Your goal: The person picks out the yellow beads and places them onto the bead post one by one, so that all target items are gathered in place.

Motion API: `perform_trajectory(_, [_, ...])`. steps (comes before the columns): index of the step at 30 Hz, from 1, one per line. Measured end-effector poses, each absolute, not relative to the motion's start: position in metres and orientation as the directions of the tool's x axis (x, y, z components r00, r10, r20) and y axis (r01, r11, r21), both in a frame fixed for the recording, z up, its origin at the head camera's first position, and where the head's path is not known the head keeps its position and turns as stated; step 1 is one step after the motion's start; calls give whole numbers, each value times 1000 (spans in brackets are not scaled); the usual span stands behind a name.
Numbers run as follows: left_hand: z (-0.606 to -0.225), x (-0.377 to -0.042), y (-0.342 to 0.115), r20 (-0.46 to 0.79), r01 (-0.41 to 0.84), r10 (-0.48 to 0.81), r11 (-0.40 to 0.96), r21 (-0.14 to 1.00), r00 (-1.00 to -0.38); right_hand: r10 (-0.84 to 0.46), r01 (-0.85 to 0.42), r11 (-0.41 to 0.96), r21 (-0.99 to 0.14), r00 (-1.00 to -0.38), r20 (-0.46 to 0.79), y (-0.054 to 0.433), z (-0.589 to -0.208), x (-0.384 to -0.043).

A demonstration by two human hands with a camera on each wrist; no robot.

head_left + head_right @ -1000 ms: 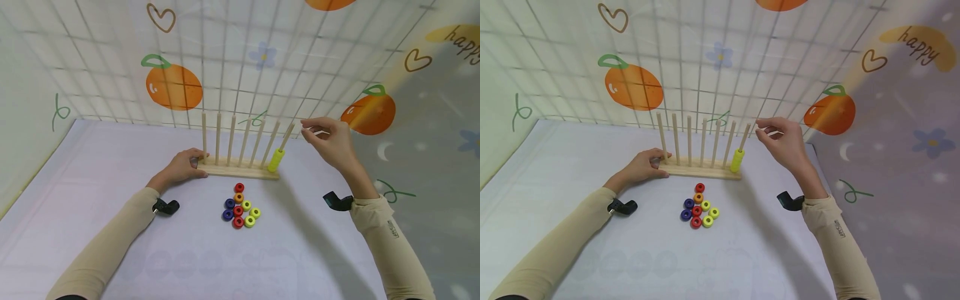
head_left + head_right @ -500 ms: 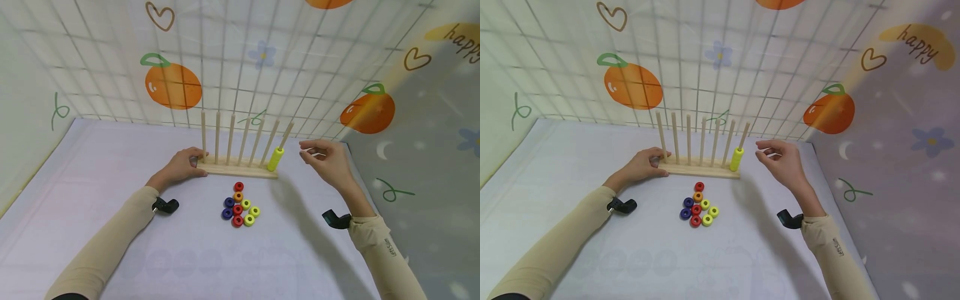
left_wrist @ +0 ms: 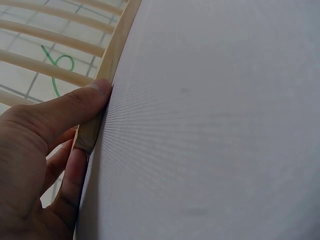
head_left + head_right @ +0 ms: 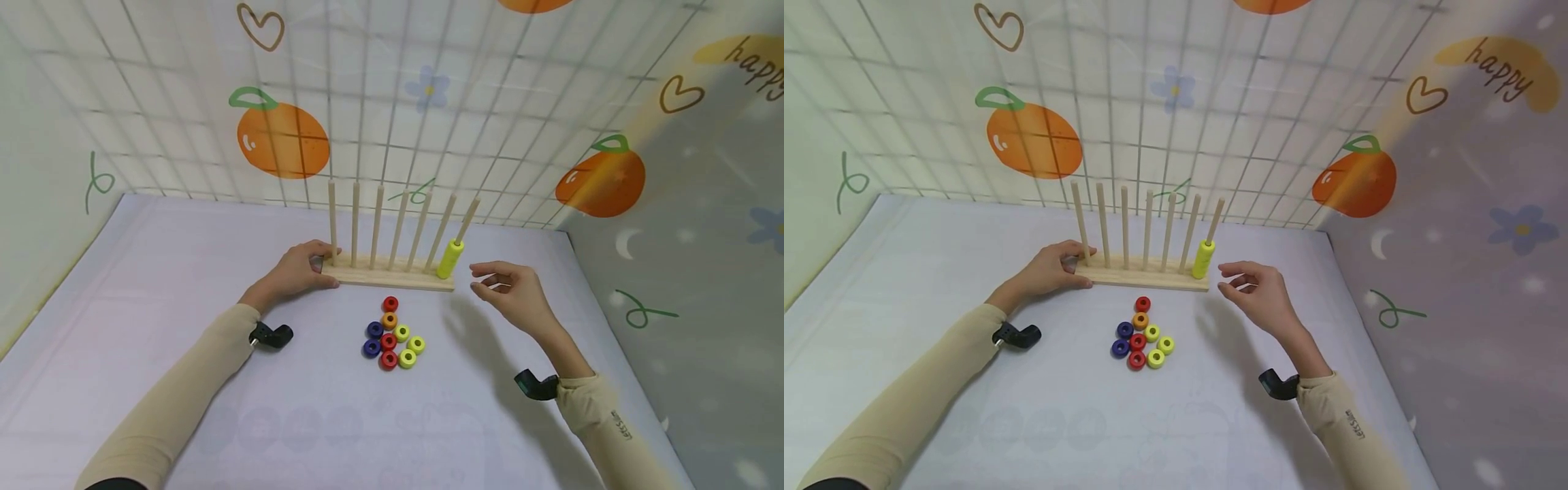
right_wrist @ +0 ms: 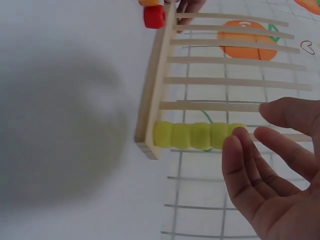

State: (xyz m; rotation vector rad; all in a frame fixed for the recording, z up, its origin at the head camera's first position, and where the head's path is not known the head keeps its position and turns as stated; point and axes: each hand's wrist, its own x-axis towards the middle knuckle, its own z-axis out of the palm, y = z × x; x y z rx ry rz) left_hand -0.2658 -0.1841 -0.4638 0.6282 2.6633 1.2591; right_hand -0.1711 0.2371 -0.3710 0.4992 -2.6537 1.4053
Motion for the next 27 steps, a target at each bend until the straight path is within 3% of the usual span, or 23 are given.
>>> perform_trajectory(15, [-468,-269,-186,68,321,427,557,766,-902,-259,-199,494,-847,-963,75,223,-408,-151])
perform_trajectory(27, [-465,-266,-185,50,294,411,556,778,-910,-331,-150,447,-882,-944,-7,198,-395,-125])
